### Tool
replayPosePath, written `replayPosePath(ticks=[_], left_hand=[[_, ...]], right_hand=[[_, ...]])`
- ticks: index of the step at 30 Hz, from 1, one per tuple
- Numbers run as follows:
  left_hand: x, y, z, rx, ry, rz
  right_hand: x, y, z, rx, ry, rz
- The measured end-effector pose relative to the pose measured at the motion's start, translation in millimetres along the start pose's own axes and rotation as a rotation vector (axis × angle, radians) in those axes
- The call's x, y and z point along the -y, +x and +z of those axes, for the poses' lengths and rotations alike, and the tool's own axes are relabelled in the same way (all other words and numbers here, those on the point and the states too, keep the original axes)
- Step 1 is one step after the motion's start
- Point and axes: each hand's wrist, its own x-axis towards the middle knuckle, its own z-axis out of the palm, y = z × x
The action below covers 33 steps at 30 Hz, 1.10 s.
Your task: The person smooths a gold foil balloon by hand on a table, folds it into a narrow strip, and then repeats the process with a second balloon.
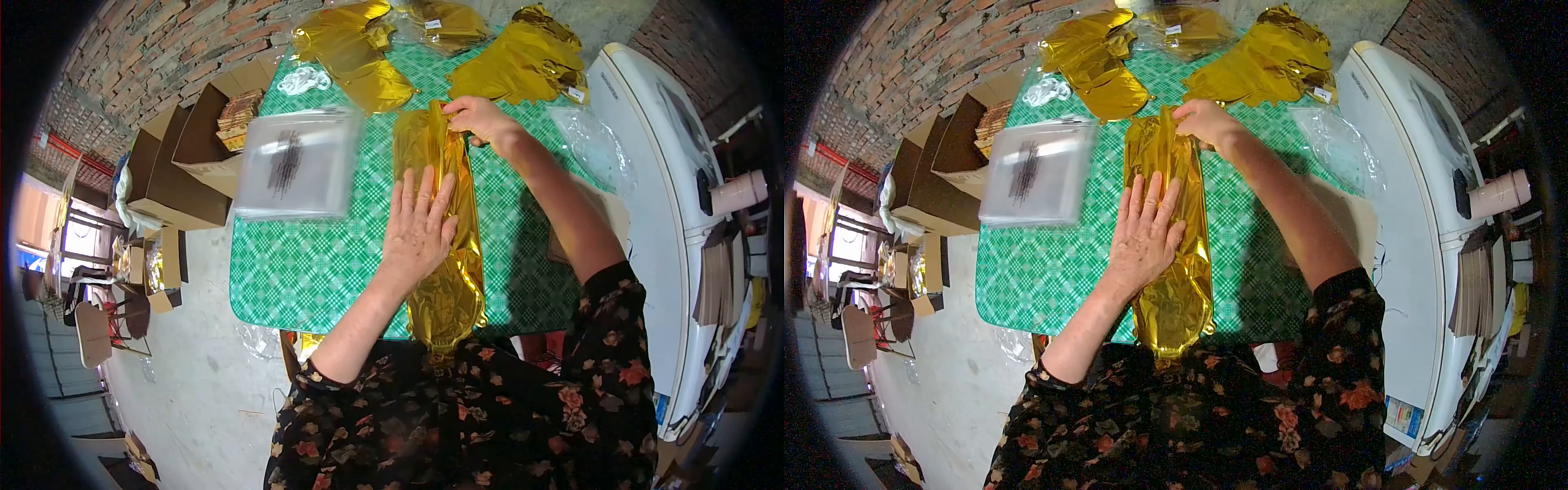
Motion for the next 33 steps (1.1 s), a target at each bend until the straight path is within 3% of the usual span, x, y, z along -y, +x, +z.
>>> replayPosePath(ticks=[4, 13, 22, 29, 33], left_hand=[[0, 0, 0, -0.015, 0.002, 0.011], [0, 0, 0, -0.036, -0.011, 0.015], [0, 0, -2, -0.018, -0.034, 0.011], [0, 0, -3, -0.016, -0.020, 0.022], [1, 0, -2, -0.024, -0.028, 0.028]], right_hand=[[9, -8, -6, 0.066, -0.046, 0.023], [13, -12, -12, 0.379, -0.030, -0.312], [17, -21, -11, 0.339, -0.044, -0.397], [37, -35, -14, 0.372, -0.411, -0.445], [21, -20, -15, 0.393, -0.412, -0.525]])
